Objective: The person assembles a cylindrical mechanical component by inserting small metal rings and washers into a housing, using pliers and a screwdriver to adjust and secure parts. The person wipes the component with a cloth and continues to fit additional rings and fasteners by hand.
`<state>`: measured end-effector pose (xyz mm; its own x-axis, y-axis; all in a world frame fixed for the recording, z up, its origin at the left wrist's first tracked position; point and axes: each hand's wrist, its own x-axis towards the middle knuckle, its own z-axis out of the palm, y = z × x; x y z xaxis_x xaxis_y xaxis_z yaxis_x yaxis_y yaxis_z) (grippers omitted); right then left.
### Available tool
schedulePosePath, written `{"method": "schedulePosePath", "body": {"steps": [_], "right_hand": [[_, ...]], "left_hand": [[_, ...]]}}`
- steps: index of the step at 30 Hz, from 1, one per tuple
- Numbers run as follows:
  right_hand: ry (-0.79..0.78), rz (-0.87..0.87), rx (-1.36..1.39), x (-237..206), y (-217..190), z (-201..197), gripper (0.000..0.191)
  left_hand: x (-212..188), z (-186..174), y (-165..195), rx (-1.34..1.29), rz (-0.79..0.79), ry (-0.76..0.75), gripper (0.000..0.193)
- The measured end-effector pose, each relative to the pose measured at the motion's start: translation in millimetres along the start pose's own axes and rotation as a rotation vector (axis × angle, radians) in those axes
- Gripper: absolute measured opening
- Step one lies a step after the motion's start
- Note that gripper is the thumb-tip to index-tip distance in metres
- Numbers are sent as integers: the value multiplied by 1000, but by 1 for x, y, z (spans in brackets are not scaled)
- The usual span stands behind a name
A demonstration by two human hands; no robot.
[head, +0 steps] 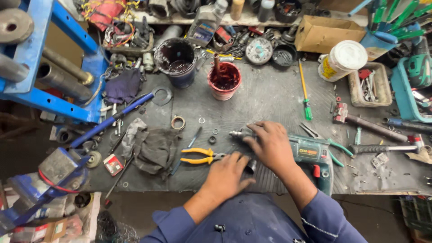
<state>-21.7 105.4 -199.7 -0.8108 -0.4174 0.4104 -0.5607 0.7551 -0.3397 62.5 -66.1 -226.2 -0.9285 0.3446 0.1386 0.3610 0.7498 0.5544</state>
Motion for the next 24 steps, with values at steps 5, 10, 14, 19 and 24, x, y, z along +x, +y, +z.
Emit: {"method": "schedulePosePath", "body": {"steps": [5,10,14,19,24], "right_hand": [[-324,17,-142,-2,19,-7,78],[-444,-45,-190,-9,30,-26,85],[-461,-100,27,-11,37,-59,74],[-551,-179,407,-23,43,-123,77],[-611,-256,888,-31,71,-144,81]], "left_hand": [[13,27,27,107,-67,-72,46],[-17,16,19,-175,-177,202,50],[-33,-8,21,-886,-392,281,46],[-18,-35,60,-1352,-34,514,62],[10,-40,116,-1391,214,312,56]]}}
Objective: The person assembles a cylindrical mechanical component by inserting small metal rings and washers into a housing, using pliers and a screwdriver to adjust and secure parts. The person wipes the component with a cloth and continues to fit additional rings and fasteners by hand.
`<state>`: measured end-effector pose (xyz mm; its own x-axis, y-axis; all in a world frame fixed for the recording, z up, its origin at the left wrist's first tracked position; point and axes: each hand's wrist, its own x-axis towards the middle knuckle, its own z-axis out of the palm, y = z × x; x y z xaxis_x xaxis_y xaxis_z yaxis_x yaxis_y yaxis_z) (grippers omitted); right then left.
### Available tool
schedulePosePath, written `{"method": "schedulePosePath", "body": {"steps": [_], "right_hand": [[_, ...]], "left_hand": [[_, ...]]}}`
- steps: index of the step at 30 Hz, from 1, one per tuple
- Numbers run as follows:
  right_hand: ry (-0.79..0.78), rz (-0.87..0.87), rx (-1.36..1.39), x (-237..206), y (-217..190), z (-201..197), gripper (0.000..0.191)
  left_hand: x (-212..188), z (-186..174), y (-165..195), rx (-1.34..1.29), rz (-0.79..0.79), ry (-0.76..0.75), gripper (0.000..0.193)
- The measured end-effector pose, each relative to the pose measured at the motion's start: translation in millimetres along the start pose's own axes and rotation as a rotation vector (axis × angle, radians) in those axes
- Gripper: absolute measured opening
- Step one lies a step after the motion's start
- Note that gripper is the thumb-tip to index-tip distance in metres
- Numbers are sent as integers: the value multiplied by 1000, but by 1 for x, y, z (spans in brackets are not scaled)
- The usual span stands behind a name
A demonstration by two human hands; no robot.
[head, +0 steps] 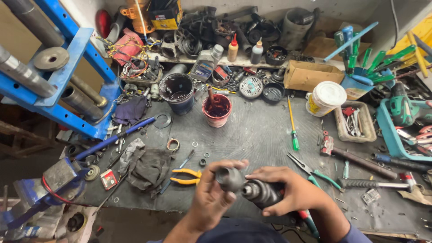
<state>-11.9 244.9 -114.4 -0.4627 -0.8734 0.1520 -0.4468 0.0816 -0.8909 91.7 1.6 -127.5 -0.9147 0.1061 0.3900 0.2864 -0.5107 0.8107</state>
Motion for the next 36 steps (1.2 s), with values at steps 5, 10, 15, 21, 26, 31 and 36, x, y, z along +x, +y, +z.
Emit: {"method": "schedulePosePath", "body": {"steps": [5,10,15,21,26,31,36], "right_hand": [[103,-6,405,-20,34,-8,89],[142,51,599,-8,57,7,101],[114,120,632,0,53,0,112],[68,-71,556,16,25,-34,134],[235,-147,351,29,-7,-55,98],[57,-124,67,60,-19,-60,47],[58,-149,93,66,-19,-53,34]], "left_hand": [[19,29,-8,222,17,-160,55],[38,33,-10,246,-57,27,61],[57,29,2,585,-50,-14,51],[75,37,-5,524,-85,-55,53],[79,38,-20,448,-178,-18,55],[85,36,-21,507,-149,28,51],[83,-1,10,812,-373,-194,51]]}}
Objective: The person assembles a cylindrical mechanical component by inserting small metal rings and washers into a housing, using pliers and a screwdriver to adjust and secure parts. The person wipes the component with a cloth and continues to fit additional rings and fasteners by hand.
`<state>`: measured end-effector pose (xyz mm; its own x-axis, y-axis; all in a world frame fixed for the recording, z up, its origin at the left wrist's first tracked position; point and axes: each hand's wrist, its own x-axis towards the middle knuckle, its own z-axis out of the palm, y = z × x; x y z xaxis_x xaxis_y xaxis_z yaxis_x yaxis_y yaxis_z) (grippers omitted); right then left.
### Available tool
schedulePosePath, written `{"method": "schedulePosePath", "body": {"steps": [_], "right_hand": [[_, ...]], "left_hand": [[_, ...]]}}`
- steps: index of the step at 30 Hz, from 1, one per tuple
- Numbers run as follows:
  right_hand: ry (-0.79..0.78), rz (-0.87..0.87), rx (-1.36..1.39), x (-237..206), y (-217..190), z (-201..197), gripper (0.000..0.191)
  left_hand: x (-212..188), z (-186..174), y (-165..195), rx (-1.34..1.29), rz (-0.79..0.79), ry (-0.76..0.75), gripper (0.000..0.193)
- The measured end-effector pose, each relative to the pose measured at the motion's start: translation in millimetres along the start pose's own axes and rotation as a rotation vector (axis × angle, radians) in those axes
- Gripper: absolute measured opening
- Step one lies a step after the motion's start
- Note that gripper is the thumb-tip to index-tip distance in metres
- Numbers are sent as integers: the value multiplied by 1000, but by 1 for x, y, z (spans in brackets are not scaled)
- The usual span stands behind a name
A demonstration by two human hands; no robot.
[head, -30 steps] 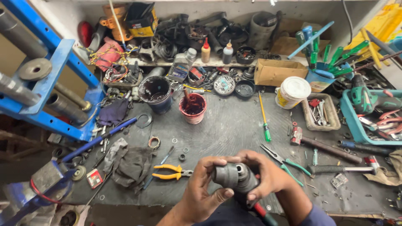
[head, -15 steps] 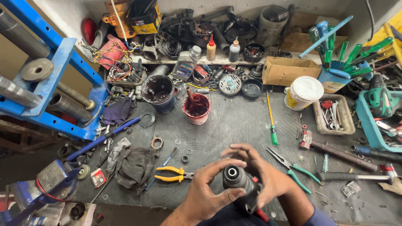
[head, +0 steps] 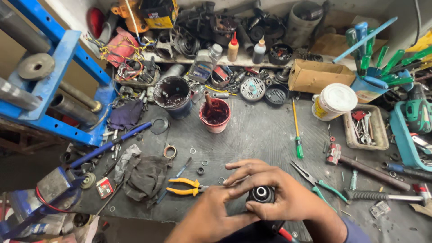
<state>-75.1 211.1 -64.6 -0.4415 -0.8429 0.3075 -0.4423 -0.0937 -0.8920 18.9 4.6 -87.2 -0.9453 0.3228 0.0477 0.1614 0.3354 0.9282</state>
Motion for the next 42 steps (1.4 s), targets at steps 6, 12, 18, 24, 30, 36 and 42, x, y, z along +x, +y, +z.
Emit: {"method": "schedulePosePath", "body": {"steps": [6,12,18,24,30,36,42], "right_hand": [[-88,141,112,-2,12,-3,14],[37,244,174,-7,12,1,14],[85,144,-81,-6,13,16,35],[131,140,-43,-7,17,19,59],[156,60,-250,-7,25,28,27],[191,35,-226,-15,22,31,23],[227,44,-222,-26,20,34,27]], "left_hand": [[-1,-45,-65,263,-420,291,41],[25,-16,-149,627,-199,287,20],[46,16,-184,701,-207,195,10],[54,11,-195,840,30,104,11],[57,17,-204,1086,125,65,8],[59,27,-208,1145,49,-8,13],[70,7,-162,761,-137,70,17]]}}
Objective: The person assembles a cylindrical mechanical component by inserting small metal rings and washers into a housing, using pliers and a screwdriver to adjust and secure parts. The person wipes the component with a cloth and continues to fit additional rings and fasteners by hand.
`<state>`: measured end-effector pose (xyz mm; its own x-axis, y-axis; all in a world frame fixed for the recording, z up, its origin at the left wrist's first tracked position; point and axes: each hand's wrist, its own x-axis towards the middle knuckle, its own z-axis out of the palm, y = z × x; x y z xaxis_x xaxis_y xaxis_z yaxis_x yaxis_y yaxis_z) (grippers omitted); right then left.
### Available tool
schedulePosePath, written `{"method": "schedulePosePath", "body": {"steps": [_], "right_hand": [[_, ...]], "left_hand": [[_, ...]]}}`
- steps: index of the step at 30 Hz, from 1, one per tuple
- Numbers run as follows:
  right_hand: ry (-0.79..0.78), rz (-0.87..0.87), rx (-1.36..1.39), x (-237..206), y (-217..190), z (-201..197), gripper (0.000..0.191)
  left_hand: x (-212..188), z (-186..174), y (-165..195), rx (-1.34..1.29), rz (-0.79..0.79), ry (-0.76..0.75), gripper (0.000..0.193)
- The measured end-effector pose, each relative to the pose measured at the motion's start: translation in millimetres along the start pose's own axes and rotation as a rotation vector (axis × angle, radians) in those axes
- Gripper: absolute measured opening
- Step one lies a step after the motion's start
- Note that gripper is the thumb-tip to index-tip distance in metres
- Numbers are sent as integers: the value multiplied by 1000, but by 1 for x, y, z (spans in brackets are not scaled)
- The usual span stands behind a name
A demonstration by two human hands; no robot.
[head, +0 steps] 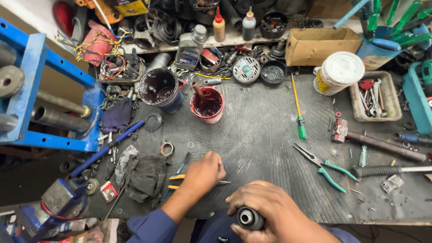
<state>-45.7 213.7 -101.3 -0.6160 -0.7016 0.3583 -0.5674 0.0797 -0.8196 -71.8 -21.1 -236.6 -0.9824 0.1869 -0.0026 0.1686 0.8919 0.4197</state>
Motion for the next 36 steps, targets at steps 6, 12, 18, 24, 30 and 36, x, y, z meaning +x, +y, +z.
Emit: {"method": "schedulePosePath", "body": {"steps": [6,12,18,24,30,36], "right_hand": [[-5,44,24,-5,0,-4,29],[49,3,38,-8,-5,-4,44],[-31,163,42,-16,-13,-11,37],[-42,113,111,-20,-10,-19,35],[-150,197,160,-10,-10,-22,39],[-221,34,6,9,-19,-27,67]], "left_hand": [[-28,-140,62,-513,-11,-55,10],[-51,-175,134,-210,430,75,18],[-56,-183,144,-283,431,17,18],[-62,-185,133,-432,485,-20,30],[-76,-172,66,-367,198,133,44],[-79,-123,-49,-92,-370,130,28]]}}
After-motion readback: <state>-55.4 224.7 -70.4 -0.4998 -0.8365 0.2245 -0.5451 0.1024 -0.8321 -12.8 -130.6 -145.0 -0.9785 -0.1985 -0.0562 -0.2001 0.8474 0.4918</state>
